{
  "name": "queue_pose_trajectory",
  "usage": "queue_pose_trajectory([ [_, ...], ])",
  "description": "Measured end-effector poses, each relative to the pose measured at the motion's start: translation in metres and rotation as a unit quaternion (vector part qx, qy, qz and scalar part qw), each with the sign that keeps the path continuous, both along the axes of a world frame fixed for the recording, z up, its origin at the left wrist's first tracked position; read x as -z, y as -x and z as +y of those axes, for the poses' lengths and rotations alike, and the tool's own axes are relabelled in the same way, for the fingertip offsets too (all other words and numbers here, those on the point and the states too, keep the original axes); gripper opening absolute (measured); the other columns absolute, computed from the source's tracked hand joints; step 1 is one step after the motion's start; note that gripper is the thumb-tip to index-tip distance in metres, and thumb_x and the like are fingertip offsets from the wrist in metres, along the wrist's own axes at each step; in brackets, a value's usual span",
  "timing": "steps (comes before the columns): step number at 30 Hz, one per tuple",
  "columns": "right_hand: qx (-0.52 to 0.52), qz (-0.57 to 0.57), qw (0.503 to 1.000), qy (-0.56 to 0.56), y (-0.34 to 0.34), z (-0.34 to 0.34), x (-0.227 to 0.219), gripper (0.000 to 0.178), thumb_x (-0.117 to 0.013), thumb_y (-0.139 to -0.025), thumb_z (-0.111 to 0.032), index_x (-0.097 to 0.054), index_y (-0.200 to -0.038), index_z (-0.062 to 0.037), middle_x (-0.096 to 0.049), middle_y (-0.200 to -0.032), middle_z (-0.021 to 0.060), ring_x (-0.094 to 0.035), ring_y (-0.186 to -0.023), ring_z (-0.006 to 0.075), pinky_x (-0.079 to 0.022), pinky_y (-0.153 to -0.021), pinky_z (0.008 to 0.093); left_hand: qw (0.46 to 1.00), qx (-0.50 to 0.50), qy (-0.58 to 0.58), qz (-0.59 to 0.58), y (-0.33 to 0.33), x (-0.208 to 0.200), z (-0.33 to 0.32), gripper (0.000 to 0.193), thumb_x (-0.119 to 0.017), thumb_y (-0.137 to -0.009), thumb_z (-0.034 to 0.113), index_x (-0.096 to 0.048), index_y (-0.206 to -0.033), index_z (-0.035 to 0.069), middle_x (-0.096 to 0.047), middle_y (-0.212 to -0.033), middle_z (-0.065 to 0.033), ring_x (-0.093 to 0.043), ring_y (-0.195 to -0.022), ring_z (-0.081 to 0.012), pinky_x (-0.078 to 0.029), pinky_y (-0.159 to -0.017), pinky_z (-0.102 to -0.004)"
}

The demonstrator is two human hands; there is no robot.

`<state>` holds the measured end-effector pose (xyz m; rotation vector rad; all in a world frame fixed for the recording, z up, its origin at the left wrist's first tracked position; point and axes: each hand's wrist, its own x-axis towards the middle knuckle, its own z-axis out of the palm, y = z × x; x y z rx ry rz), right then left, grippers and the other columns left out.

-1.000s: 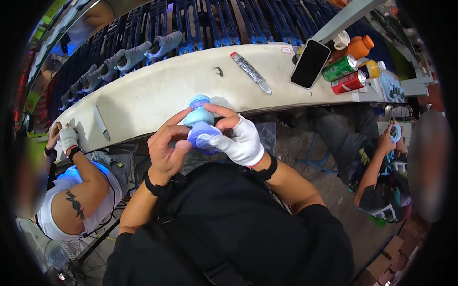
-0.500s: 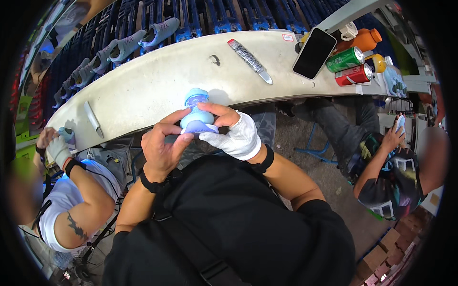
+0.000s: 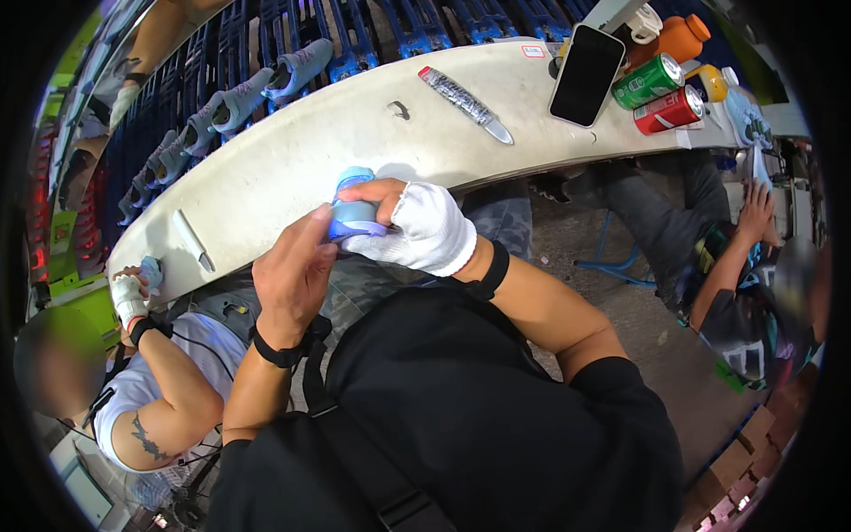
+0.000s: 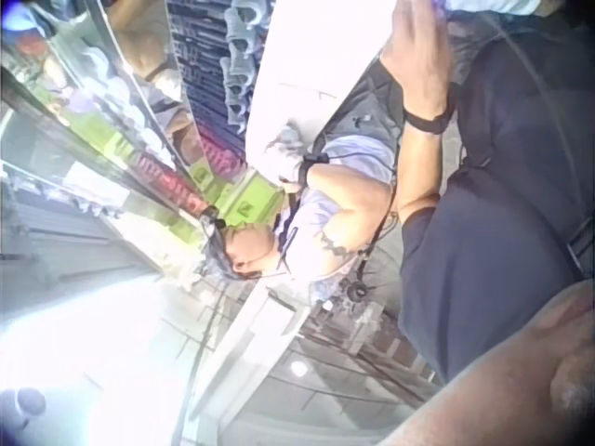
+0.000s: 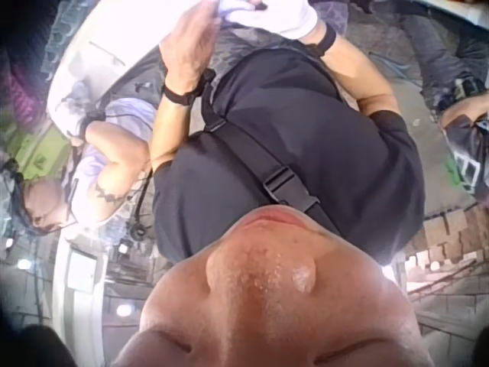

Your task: Assembling and inspecting shoe components on a factory line.

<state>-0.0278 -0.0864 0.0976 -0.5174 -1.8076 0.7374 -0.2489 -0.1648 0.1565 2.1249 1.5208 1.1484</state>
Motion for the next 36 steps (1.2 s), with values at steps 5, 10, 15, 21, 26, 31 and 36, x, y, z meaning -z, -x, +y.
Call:
queue_pose_trajectory([
  [5,-0.007,-0.050,0.998,0.040,0.000,-0.011,-0.016,0.043,-0.099,-0.079,-0.020,-0.060,-0.093,-0.0084,-0.073,-0.126,0.0136,-0.075,-0.093,0.0321,-0.061,-0.077,0.0406,0.982,0.070,-0.074,0.157,0.012,-0.035,0.016,0.066,-0.092,-0.083,0.028,-0.071,-0.141,0.004,-0.078,-0.127,-0.0160,-0.077,-0.100,-0.0346,-0.063,-0.087,-0.0402],
  [10,-0.009,-0.105,0.991,0.087,0.005,-0.018,-0.012,0.038,-0.092,-0.083,-0.027,-0.065,-0.103,-0.0095,-0.065,-0.118,0.0103,-0.071,-0.092,0.0323,-0.060,-0.076,0.0422,0.984,0.042,0.108,0.134,-0.004,-0.036,0.030,0.083,-0.095,-0.076,0.053,-0.072,-0.139,0.004,-0.074,-0.138,-0.0196,-0.077,-0.111,-0.0405,-0.064,-0.092,-0.0475],
  [15,0.034,-0.191,0.970,0.149,-0.009,-0.013,-0.007,0.036,-0.093,-0.083,-0.037,-0.073,-0.094,-0.0094,-0.070,-0.128,0.0086,-0.074,-0.097,0.0312,-0.061,-0.080,0.0417,0.984,0.028,0.150,0.097,0.009,-0.026,0.026,0.063,-0.098,-0.078,0.038,-0.078,-0.127,0.003,-0.077,-0.133,-0.0203,-0.079,-0.112,-0.0389,-0.065,-0.094,-0.0448],
  [21,0.049,-0.210,0.967,0.139,-0.010,-0.015,-0.002,0.035,-0.095,-0.081,-0.029,-0.069,-0.093,-0.0094,-0.079,-0.120,0.0112,-0.077,-0.094,0.0316,-0.060,-0.078,0.0408,0.989,0.004,0.149,0.022,0.016,-0.016,0.012,0.056,-0.097,-0.081,0.029,-0.079,-0.128,0.003,-0.076,-0.137,-0.0221,-0.077,-0.122,-0.0380,-0.064,-0.099,-0.0434],
  [26,0.051,-0.244,0.958,0.143,-0.019,-0.016,0.012,0.046,-0.095,-0.081,-0.027,-0.066,-0.112,-0.0100,-0.077,-0.125,0.0126,-0.076,-0.105,0.0336,-0.061,-0.083,0.0423,0.982,-0.002,0.171,0.076,0.002,-0.026,0.006,0.068,-0.099,-0.076,0.014,-0.072,-0.137,0.004,-0.071,-0.145,-0.0235,-0.076,-0.124,-0.0411,-0.065,-0.099,-0.0428],
  [31,0.032,-0.203,0.978,0.023,-0.039,-0.014,-0.033,0.091,-0.101,-0.073,-0.032,-0.056,-0.148,-0.0066,-0.065,-0.148,0.0197,-0.066,-0.133,0.0397,-0.054,-0.111,0.0460,0.995,0.060,0.069,0.026,-0.019,-0.021,0.008,0.067,-0.095,-0.076,0.006,-0.068,-0.137,0.004,-0.070,-0.139,-0.0214,-0.075,-0.118,-0.0405,-0.064,-0.095,-0.0426],
  [36,-0.012,-0.115,0.993,0.029,-0.039,-0.016,-0.051,0.076,-0.102,-0.074,-0.032,-0.066,-0.136,-0.0056,-0.075,-0.132,0.0176,-0.073,-0.122,0.0384,-0.058,-0.104,0.0449,0.996,0.042,-0.054,-0.053,-0.049,0.030,0.002,0.053,-0.098,-0.073,0.005,-0.070,-0.119,-0.001,-0.072,-0.112,-0.0186,-0.076,-0.103,-0.0360,-0.063,-0.085,-0.0416],
])
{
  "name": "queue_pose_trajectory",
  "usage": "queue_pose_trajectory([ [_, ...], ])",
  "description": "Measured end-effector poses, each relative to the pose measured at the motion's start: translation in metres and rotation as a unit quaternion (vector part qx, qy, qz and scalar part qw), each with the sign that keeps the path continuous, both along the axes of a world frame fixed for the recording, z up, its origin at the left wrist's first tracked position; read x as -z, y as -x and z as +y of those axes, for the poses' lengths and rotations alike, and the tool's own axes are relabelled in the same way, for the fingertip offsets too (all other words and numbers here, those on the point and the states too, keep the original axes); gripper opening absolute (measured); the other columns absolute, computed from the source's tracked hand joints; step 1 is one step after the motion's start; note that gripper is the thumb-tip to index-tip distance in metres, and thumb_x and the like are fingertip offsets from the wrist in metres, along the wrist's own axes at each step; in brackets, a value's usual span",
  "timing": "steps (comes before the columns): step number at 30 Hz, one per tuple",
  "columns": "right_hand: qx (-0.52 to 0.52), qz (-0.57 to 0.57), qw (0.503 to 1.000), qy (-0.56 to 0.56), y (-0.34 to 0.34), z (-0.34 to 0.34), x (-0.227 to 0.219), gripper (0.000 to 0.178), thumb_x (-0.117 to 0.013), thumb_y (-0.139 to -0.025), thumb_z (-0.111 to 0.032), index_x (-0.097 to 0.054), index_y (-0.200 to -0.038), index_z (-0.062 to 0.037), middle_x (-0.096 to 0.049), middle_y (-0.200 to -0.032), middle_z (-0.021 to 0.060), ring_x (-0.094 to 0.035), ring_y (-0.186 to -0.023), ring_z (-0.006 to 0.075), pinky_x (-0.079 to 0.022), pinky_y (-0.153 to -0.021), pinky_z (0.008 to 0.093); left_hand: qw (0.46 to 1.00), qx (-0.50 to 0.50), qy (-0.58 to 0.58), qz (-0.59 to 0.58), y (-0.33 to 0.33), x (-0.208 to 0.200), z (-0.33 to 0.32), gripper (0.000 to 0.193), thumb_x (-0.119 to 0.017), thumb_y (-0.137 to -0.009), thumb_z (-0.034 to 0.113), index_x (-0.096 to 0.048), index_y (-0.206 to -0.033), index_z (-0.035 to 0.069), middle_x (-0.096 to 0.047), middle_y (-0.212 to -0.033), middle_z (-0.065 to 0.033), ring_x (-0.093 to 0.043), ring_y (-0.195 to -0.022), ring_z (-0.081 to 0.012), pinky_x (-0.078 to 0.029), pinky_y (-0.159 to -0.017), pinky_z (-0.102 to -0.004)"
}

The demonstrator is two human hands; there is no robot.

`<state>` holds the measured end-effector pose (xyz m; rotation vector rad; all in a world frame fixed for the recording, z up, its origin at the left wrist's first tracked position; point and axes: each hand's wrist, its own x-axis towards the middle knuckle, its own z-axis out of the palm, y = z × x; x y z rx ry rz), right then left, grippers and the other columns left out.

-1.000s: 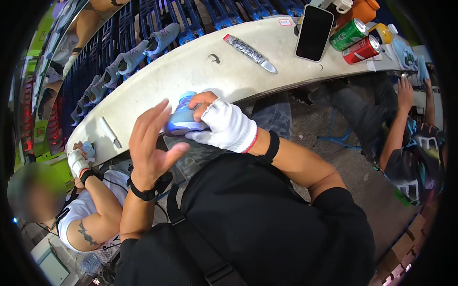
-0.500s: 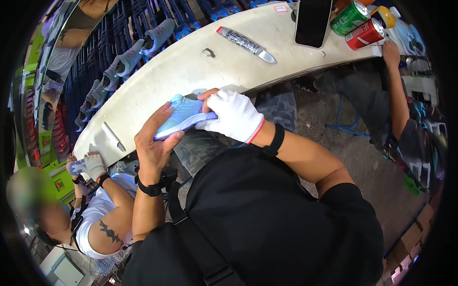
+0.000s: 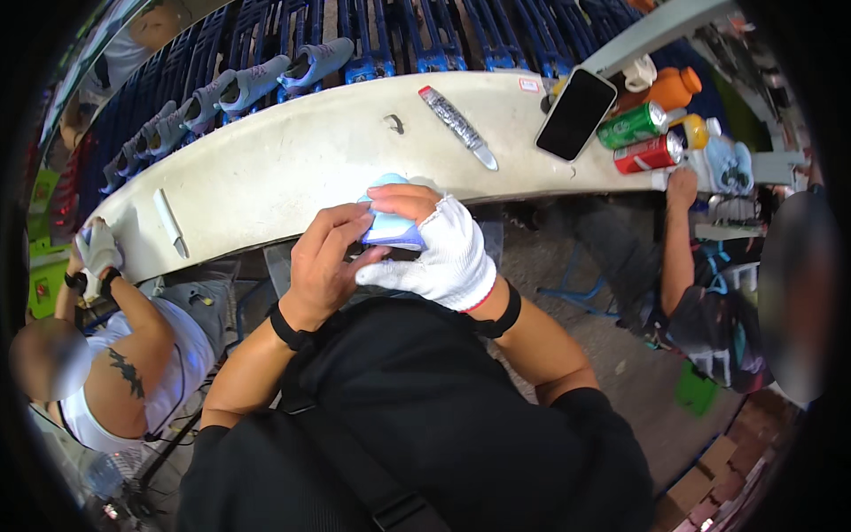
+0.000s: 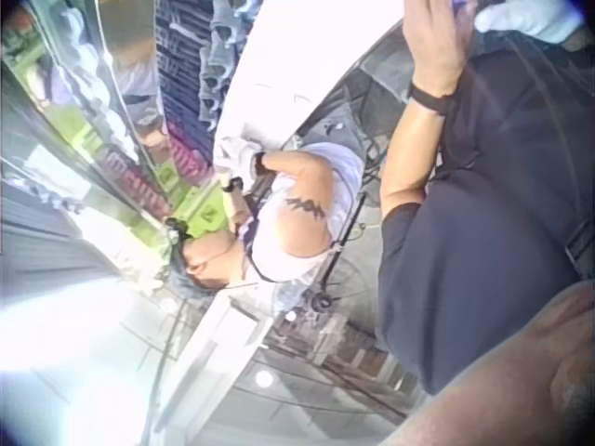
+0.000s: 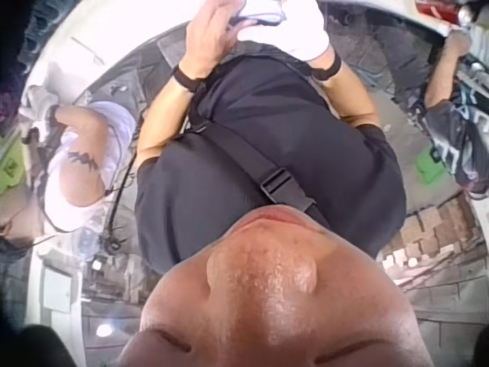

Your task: Assembling and inspecting shoe components on a factory line.

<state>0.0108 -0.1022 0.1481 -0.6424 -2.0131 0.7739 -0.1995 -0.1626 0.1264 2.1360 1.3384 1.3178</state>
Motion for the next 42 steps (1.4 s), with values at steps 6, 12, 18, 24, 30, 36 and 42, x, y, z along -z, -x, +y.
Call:
queue_pose_trajectory([
  [6,-0.033,-0.005,0.998,0.044,-0.006,0.000,0.008,0.066,-0.105,-0.072,-0.031,-0.072,-0.123,-0.0055,-0.079,-0.118,0.0146,-0.079,-0.111,0.0346,-0.062,-0.093,0.0409,0.995,0.020,-0.092,-0.030,0.001,0.014,-0.002,0.042,-0.097,-0.070,0.009,-0.066,-0.097,0.002,-0.065,-0.095,-0.0136,-0.074,-0.100,-0.0374,-0.061,-0.076,-0.0419],
  [12,-0.112,0.037,0.989,0.089,-0.010,0.014,0.007,0.047,-0.106,-0.070,-0.017,-0.076,-0.104,-0.0047,-0.082,-0.107,0.0140,-0.080,-0.108,0.0345,-0.062,-0.097,0.0436,0.995,0.062,0.077,0.008,0.014,-0.003,0.004,0.044,-0.098,-0.068,0.014,-0.065,-0.097,0.007,-0.066,-0.101,-0.0125,-0.068,-0.109,-0.0348,-0.058,-0.086,-0.0422],
  [18,-0.148,0.066,0.984,0.075,-0.002,0.017,0.005,0.039,-0.103,-0.076,-0.013,-0.074,-0.101,-0.0052,-0.081,-0.099,0.0145,-0.080,-0.104,0.0336,-0.060,-0.100,0.0454,0.991,0.080,0.096,-0.048,0.036,0.006,0.006,0.045,-0.092,-0.077,0.013,-0.069,-0.116,0.008,-0.071,-0.118,-0.0120,-0.066,-0.113,-0.0352,-0.057,-0.094,-0.0425],
  [24,0.067,0.442,0.742,0.500,0.016,0.016,0.014,0.043,-0.058,-0.117,-0.037,-0.069,-0.103,0.0019,-0.079,-0.102,0.0210,-0.077,-0.097,0.0319,-0.060,-0.099,0.0459,0.990,0.012,0.016,0.140,0.050,-0.024,0.010,0.067,-0.084,-0.076,0.004,-0.064,-0.140,0.003,-0.070,-0.139,-0.0158,-0.066,-0.129,-0.0393,-0.059,-0.102,-0.0450],
  [30,-0.053,0.001,0.979,0.194,0.030,0.049,0.008,0.057,-0.076,-0.103,-0.037,-0.063,-0.144,0.0016,-0.073,-0.140,0.0197,-0.068,-0.135,0.0310,-0.050,-0.119,0.0438,0.990,0.043,0.040,0.126,0.073,-0.054,0.042,0.072,-0.091,-0.084,0.034,-0.061,-0.141,0.001,-0.072,-0.128,-0.0194,-0.072,-0.113,-0.0411,-0.060,-0.094,-0.0474],
  [36,-0.047,0.171,0.967,0.181,0.082,0.058,0.016,0.082,-0.085,-0.093,-0.053,-0.054,-0.148,0.0000,-0.068,-0.144,0.0199,-0.067,-0.134,0.0344,-0.050,-0.115,0.0449,0.979,0.065,0.158,0.110,0.067,-0.068,0.065,0.063,-0.092,-0.081,0.023,-0.058,-0.130,0.003,-0.075,-0.109,-0.0229,-0.072,-0.098,-0.0491,-0.058,-0.082,-0.0532],
  [42,-0.047,0.398,0.874,0.274,0.098,0.063,0.044,0.048,-0.051,-0.117,-0.048,-0.052,-0.140,-0.0052,-0.059,-0.122,0.0099,-0.061,-0.114,0.0209,-0.051,-0.105,0.0407,0.967,-0.005,0.241,0.081,0.085,-0.057,0.066,0.067,-0.096,-0.079,0.034,-0.061,-0.126,0.001,-0.076,-0.098,-0.0274,-0.074,-0.095,-0.0498,-0.058,-0.081,-0.0536],
])
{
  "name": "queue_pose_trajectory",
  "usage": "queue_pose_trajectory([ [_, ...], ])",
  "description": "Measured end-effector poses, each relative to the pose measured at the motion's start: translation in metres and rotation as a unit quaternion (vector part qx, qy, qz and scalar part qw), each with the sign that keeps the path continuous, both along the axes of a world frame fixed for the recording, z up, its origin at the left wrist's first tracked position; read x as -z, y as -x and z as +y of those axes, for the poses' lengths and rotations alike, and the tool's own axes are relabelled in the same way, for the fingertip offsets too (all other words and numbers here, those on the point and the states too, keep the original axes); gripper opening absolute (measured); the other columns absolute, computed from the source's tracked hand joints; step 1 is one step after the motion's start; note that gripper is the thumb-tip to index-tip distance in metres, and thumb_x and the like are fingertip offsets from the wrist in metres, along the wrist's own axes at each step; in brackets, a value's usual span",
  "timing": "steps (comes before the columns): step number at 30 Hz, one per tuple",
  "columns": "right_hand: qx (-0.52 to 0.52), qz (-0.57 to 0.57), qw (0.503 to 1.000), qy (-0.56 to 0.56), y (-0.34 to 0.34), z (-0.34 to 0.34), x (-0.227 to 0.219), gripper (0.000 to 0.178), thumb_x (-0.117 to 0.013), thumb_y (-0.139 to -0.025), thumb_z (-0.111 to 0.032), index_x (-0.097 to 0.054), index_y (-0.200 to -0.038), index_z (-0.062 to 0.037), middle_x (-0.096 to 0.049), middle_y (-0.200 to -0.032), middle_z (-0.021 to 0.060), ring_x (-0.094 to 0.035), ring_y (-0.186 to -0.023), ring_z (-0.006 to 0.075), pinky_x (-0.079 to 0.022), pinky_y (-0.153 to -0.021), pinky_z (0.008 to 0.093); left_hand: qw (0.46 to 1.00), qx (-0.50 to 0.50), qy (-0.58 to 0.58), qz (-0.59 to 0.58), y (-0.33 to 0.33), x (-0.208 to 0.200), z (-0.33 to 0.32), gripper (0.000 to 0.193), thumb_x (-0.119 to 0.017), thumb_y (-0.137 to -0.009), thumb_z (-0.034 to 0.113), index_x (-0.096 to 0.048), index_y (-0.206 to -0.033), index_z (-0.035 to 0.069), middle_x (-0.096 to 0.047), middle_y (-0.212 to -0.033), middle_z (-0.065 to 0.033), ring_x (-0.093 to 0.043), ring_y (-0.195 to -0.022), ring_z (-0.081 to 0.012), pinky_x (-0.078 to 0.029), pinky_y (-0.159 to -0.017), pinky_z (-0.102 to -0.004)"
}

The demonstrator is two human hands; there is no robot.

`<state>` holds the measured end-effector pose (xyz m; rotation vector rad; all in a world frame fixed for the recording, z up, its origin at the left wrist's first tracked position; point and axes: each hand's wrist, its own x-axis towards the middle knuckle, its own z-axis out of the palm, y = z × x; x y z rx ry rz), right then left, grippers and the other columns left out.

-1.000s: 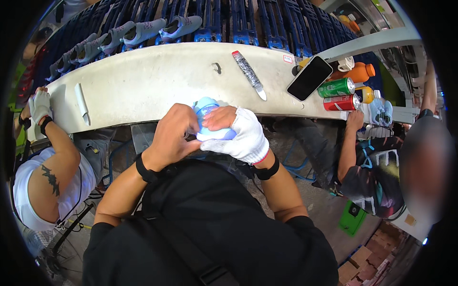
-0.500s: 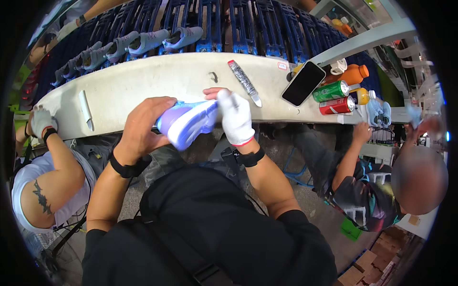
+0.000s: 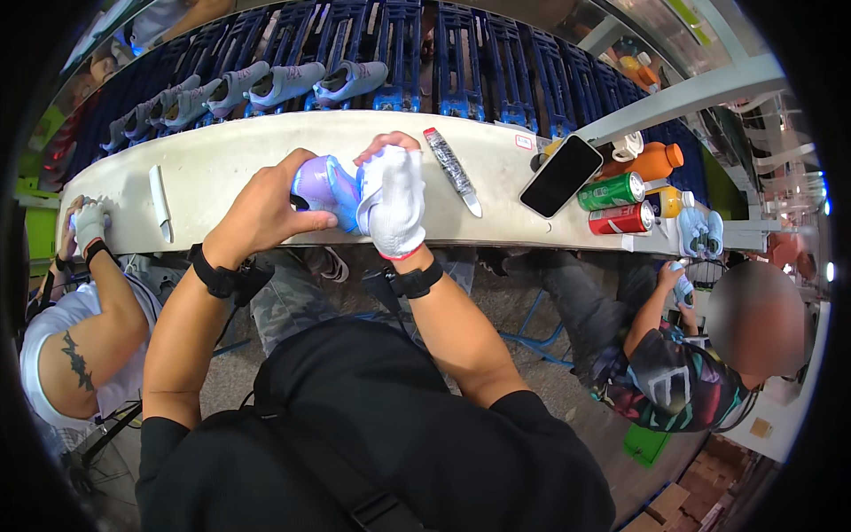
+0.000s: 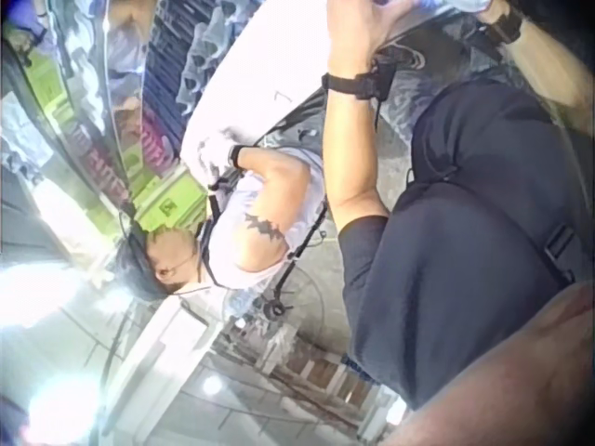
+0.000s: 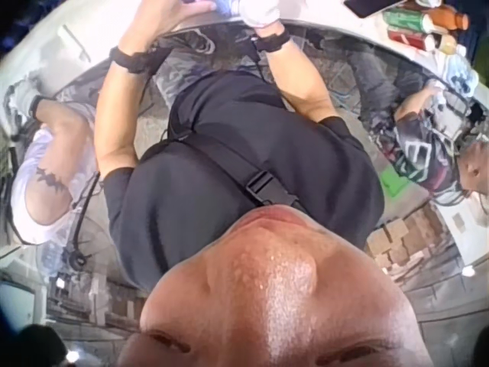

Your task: Assembling and inspecting shoe components on a factory line.

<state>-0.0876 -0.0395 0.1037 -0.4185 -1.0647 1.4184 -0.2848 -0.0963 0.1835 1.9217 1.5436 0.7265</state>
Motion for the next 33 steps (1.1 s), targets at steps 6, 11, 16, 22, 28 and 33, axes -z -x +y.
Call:
queue_pose_trajectory([
  [6,-0.011,-0.305,0.949,-0.077,-0.004,-0.003,-0.030,0.034,-0.049,-0.120,-0.033,-0.054,-0.137,-0.0036,-0.062,-0.123,0.0087,-0.061,-0.106,0.0191,-0.050,-0.098,0.0369,0.999,-0.002,0.018,0.032,-0.010,-0.011,0.009,0.066,-0.097,-0.078,0.032,-0.062,-0.124,0.002,-0.077,-0.097,-0.0272,-0.075,-0.096,-0.0486,-0.058,-0.083,-0.0521],
  [11,0.021,-0.154,0.988,0.015,-0.017,-0.001,-0.014,0.032,-0.044,-0.120,-0.029,-0.056,-0.134,-0.0037,-0.062,-0.125,0.0100,-0.063,-0.111,0.0204,-0.049,-0.107,0.0365,0.995,0.030,-0.068,0.068,-0.034,-0.009,0.015,0.064,-0.097,-0.076,0.036,-0.061,-0.118,0.003,-0.075,-0.092,-0.0239,-0.074,-0.089,-0.0468,-0.057,-0.077,-0.0526],
  [16,0.126,-0.147,0.980,-0.033,-0.016,-0.030,-0.032,0.030,-0.044,-0.119,-0.027,-0.059,-0.125,-0.0018,-0.065,-0.117,0.0120,-0.064,-0.111,0.0214,-0.050,-0.105,0.0372,0.987,0.033,-0.111,0.113,-0.049,-0.021,-0.005,0.058,-0.095,-0.076,0.036,-0.061,-0.112,0.006,-0.074,-0.094,-0.0175,-0.075,-0.088,-0.0405,-0.059,-0.077,-0.0501],
  [22,0.168,-0.210,0.957,-0.106,-0.027,-0.041,-0.036,0.018,-0.048,-0.116,-0.013,-0.063,-0.114,-0.0022,-0.069,-0.116,0.0152,-0.063,-0.109,0.0219,-0.050,-0.106,0.0377,0.979,0.039,-0.160,0.122,-0.057,-0.027,-0.017,0.055,-0.096,-0.075,0.032,-0.061,-0.109,0.007,-0.073,-0.091,-0.0122,-0.077,-0.087,-0.0353,-0.061,-0.076,-0.0466],
  [28,0.225,-0.314,0.882,-0.269,-0.027,-0.067,-0.039,0.045,-0.084,-0.096,-0.022,-0.058,-0.129,-0.0057,-0.064,-0.116,0.0158,-0.066,-0.097,0.0281,-0.056,-0.091,0.0389,0.966,0.099,-0.151,0.183,-0.026,-0.053,-0.036,0.065,-0.097,-0.071,0.025,-0.060,-0.122,0.009,-0.070,-0.114,-0.0114,-0.074,-0.098,-0.0353,-0.059,-0.078,-0.0489],
  [33,0.112,-0.413,0.856,-0.290,-0.044,-0.094,-0.018,0.090,-0.103,-0.064,-0.034,-0.062,-0.138,-0.0052,-0.070,-0.128,0.0184,-0.071,-0.114,0.0385,-0.058,-0.097,0.0449,0.991,0.072,0.075,0.082,0.001,-0.107,-0.103,0.129,-0.102,-0.060,0.029,-0.036,-0.170,0.016,-0.049,-0.160,-0.0190,-0.067,-0.124,-0.0483,-0.059,-0.103,-0.0505],
])
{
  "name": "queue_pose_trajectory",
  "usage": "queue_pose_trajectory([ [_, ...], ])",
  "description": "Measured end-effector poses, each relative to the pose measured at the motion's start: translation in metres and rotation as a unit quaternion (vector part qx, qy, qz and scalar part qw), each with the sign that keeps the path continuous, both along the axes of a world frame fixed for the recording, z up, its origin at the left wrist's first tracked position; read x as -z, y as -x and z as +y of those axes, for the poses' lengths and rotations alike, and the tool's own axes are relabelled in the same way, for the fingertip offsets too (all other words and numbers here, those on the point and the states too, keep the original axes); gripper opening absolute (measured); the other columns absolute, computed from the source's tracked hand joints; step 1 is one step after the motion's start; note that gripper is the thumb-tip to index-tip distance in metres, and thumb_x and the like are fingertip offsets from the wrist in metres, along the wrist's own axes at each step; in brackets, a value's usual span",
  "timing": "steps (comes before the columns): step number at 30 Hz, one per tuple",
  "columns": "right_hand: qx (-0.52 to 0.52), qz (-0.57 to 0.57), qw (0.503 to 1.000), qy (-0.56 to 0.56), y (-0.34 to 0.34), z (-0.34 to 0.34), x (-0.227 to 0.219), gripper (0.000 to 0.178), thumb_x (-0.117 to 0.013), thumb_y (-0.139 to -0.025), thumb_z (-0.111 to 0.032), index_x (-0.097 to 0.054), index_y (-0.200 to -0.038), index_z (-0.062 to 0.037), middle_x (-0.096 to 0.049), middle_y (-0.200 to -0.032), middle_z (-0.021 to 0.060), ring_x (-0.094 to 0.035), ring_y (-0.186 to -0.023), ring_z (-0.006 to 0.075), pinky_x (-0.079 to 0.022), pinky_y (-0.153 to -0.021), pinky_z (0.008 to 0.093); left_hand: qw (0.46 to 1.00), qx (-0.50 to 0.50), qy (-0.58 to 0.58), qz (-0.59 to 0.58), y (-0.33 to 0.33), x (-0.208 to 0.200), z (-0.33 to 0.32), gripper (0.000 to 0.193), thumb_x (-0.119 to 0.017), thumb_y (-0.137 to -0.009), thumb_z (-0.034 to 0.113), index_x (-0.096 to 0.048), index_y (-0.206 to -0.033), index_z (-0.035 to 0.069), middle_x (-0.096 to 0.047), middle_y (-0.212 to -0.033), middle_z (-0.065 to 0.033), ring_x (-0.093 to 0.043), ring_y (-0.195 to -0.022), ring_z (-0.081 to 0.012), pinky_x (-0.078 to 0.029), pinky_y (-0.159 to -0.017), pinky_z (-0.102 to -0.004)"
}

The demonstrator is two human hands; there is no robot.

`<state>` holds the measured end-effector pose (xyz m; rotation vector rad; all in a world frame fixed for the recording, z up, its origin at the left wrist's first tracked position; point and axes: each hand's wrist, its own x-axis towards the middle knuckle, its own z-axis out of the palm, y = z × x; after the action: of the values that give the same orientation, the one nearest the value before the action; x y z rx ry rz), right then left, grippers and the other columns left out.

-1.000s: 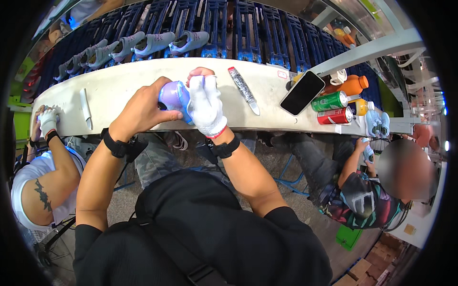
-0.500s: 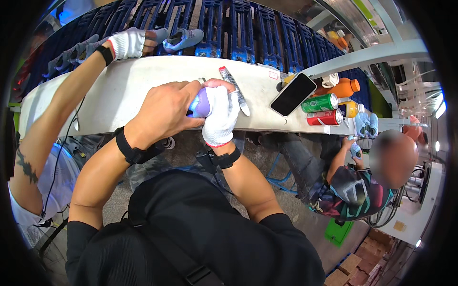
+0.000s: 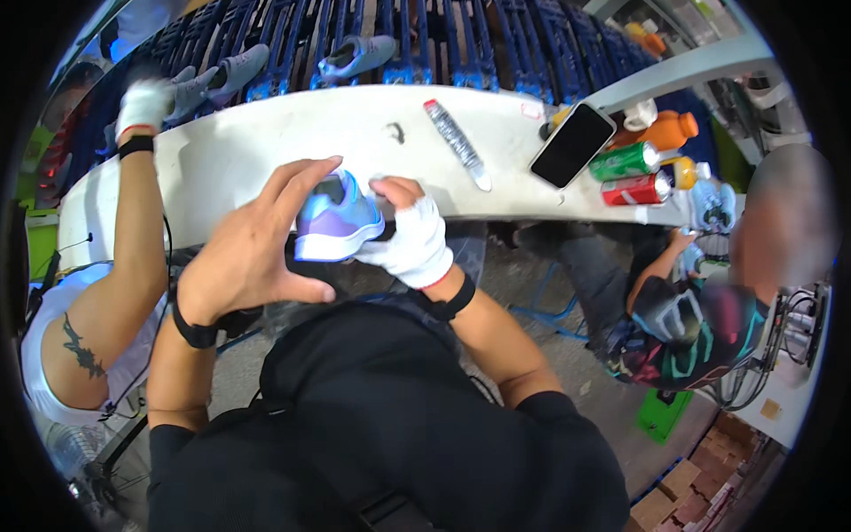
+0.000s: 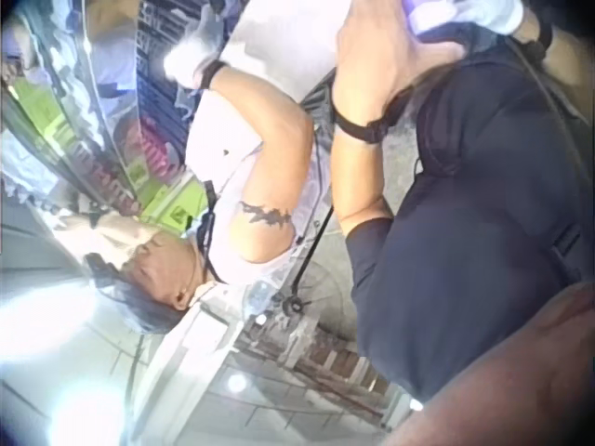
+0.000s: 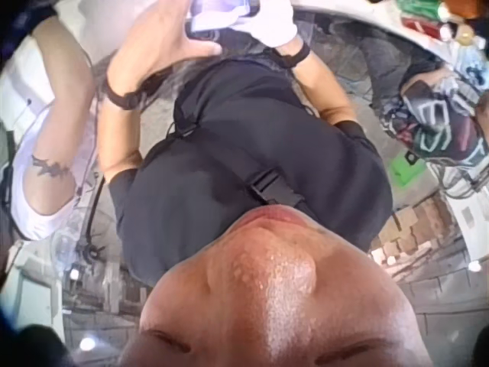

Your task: Assembling and inspecting shoe components on a factory line.

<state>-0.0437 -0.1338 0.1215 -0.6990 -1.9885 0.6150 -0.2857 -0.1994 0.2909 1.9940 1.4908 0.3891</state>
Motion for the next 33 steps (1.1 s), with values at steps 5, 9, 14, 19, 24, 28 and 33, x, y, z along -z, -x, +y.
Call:
queue_pose_trajectory([
  [5,-0.107,-0.112,0.988,-0.021,0.018,0.006,-0.020,0.087,-0.096,-0.070,-0.036,-0.063,-0.144,-0.0044,-0.074,-0.129,0.0168,-0.072,-0.114,0.0385,-0.056,-0.102,0.0486,0.994,-0.087,-0.045,-0.037,-0.002,0.035,-0.038,0.111,-0.100,-0.066,0.033,-0.050,-0.163,0.013,-0.049,-0.163,-0.0201,-0.065,-0.133,-0.0469,-0.059,-0.106,-0.0509],
  [9,-0.123,-0.132,0.983,-0.038,0.012,0.014,-0.019,0.073,-0.093,-0.078,-0.043,-0.071,-0.135,-0.0052,-0.079,-0.121,0.0121,-0.076,-0.108,0.0332,-0.061,-0.093,0.0421,0.986,-0.101,-0.132,-0.033,0.005,0.059,-0.050,0.094,-0.100,-0.068,0.033,-0.065,-0.154,0.014,-0.051,-0.166,-0.0170,-0.071,-0.128,-0.0429,-0.063,-0.101,-0.0493],
  [14,-0.123,-0.123,0.983,-0.058,0.017,0.022,-0.014,0.081,-0.084,-0.071,-0.075,-0.076,-0.116,-0.0078,-0.077,-0.106,0.0088,-0.071,-0.088,0.0283,-0.059,-0.076,0.0416,0.986,-0.083,-0.143,0.016,0.000,0.058,-0.061,0.095,-0.102,-0.064,0.025,-0.067,-0.152,0.017,-0.051,-0.166,-0.0188,-0.076,-0.116,-0.0403,-0.067,-0.084,-0.0449],
  [19,-0.167,-0.177,0.969,-0.028,0.015,0.026,-0.029,0.078,-0.094,-0.074,-0.053,-0.073,-0.132,-0.0042,-0.079,-0.116,0.0115,-0.075,-0.104,0.0322,-0.061,-0.090,0.0407,0.987,-0.055,-0.148,0.039,0.004,0.054,-0.059,0.102,-0.103,-0.063,0.028,-0.063,-0.156,0.016,-0.050,-0.166,-0.0198,-0.075,-0.117,-0.0417,-0.068,-0.086,-0.0456],
  [24,-0.081,-0.092,0.992,-0.018,-0.002,-0.005,-0.027,0.106,-0.095,-0.068,-0.063,-0.059,-0.149,-0.0048,-0.070,-0.137,0.0183,-0.070,-0.122,0.0388,-0.056,-0.104,0.0467,0.984,-0.039,-0.159,-0.070,-0.001,0.049,-0.040,0.126,-0.106,-0.063,0.032,-0.041,-0.168,0.007,-0.045,-0.170,-0.0227,-0.070,-0.130,-0.0467,-0.063,-0.102,-0.0479],
  [28,-0.033,0.013,0.998,-0.048,-0.043,-0.037,-0.039,0.118,-0.096,-0.073,-0.066,-0.045,-0.162,-0.0078,-0.060,-0.154,0.0226,-0.064,-0.135,0.0422,-0.053,-0.110,0.0513,0.919,-0.124,-0.043,-0.372,-0.010,0.063,0.015,0.107,-0.097,-0.081,0.019,-0.035,-0.168,0.007,-0.056,-0.155,-0.0243,-0.074,-0.121,-0.0318,-0.067,-0.092,-0.0417],
  [33,0.069,0.000,0.998,0.011,-0.066,-0.048,-0.033,0.098,-0.095,-0.085,-0.047,-0.049,-0.160,-0.0043,-0.062,-0.150,0.0251,-0.067,-0.132,0.0427,-0.055,-0.110,0.0482,0.944,-0.172,-0.280,0.015,0.011,0.105,0.194,0.095,-0.090,-0.087,0.026,-0.040,-0.162,-0.007,-0.062,-0.145,-0.0305,-0.060,-0.136,-0.0467,-0.050,-0.115,-0.0479],
])
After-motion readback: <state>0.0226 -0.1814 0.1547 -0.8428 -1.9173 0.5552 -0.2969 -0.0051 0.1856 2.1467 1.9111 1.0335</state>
